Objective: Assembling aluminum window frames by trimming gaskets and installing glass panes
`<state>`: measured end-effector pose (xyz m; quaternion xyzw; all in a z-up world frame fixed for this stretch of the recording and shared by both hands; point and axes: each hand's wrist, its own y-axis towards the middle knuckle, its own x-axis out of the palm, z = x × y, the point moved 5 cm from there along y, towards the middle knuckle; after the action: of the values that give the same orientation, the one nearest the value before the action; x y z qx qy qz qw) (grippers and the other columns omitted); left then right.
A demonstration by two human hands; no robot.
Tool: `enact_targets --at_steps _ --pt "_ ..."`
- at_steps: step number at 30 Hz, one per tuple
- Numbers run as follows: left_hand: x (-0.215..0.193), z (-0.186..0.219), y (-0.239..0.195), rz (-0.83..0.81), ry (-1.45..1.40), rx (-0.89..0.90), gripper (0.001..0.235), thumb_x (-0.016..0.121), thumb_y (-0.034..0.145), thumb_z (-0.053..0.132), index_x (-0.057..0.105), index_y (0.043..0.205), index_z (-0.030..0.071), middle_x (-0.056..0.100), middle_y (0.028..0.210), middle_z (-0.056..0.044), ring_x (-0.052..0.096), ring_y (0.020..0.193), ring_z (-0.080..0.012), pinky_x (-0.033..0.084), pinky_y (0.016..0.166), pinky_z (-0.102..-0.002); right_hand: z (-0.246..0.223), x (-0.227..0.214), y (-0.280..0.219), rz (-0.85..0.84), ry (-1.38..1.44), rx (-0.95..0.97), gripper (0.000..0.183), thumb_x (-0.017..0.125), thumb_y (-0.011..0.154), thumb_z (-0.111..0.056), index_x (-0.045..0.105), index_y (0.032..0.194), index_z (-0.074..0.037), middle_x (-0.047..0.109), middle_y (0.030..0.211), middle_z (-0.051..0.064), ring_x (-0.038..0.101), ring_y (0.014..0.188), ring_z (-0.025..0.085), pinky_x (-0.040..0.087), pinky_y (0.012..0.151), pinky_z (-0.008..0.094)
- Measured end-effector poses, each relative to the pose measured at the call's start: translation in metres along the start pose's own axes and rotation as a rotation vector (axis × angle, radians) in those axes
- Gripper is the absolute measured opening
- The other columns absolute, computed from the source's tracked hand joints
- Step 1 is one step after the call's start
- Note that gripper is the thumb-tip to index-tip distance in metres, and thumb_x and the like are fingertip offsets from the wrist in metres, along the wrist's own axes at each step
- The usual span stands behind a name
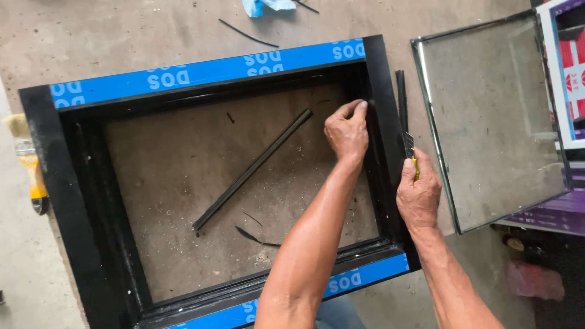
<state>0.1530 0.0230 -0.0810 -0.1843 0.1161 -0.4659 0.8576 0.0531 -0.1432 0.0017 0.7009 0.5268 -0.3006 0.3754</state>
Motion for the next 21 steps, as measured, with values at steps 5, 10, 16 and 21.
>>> enact_targets --at_steps 5,10,16,21 --pt "-0.006 0.018 0.006 -0.043 0.121 -0.044 0.021 0.072 0.082 0.041 0.081 0.093 0.025 0.078 0.081 -0.003 0.076 0.092 -0.0317 0.06 0.08 -0.046 -0.006 0.0 -0.001 0.012 0.004 -0.004 0.025 0.053 0.112 -0.014 0.067 0.133 -0.01 0.069 0.106 0.025 0.066 0.099 0.049 0.052 0.086 0.056" --pt "0.003 0.021 0.01 -0.134 0.295 0.015 0.025 0.06 0.09 0.038 0.075 0.095 0.018 0.076 0.087 -0.012 0.074 0.099 -0.0404 0.057 0.085 -0.055 -0.006 -0.002 -0.001 0.028 0.002 -0.022 0.025 0.053 0.113 -0.017 0.067 0.132 -0.011 0.069 0.106 0.023 0.066 0.1 0.048 0.053 0.087 0.055" --pt "0.006 0.035 0.016 -0.095 0.424 0.321 0.032 0.045 0.096 0.029 0.062 0.092 0.003 0.068 0.083 -0.026 0.071 0.091 -0.0497 0.055 0.078 -0.064 -0.005 -0.003 -0.002 0.027 -0.002 -0.056 0.025 0.051 0.113 -0.018 0.067 0.13 -0.01 0.069 0.102 0.023 0.067 0.093 0.049 0.053 0.082 0.055" --pt "-0.012 -0.009 0.044 0.153 0.753 0.718 0.021 0.044 0.097 0.017 0.061 0.095 0.005 0.062 0.086 -0.017 0.06 0.079 -0.0391 0.046 0.067 -0.05 -0.01 -0.006 -0.013 -0.038 -0.095 -0.136 0.034 0.045 0.112 -0.017 0.06 0.133 0.005 0.069 0.115 0.023 0.065 0.1 0.043 0.049 0.084 0.049"
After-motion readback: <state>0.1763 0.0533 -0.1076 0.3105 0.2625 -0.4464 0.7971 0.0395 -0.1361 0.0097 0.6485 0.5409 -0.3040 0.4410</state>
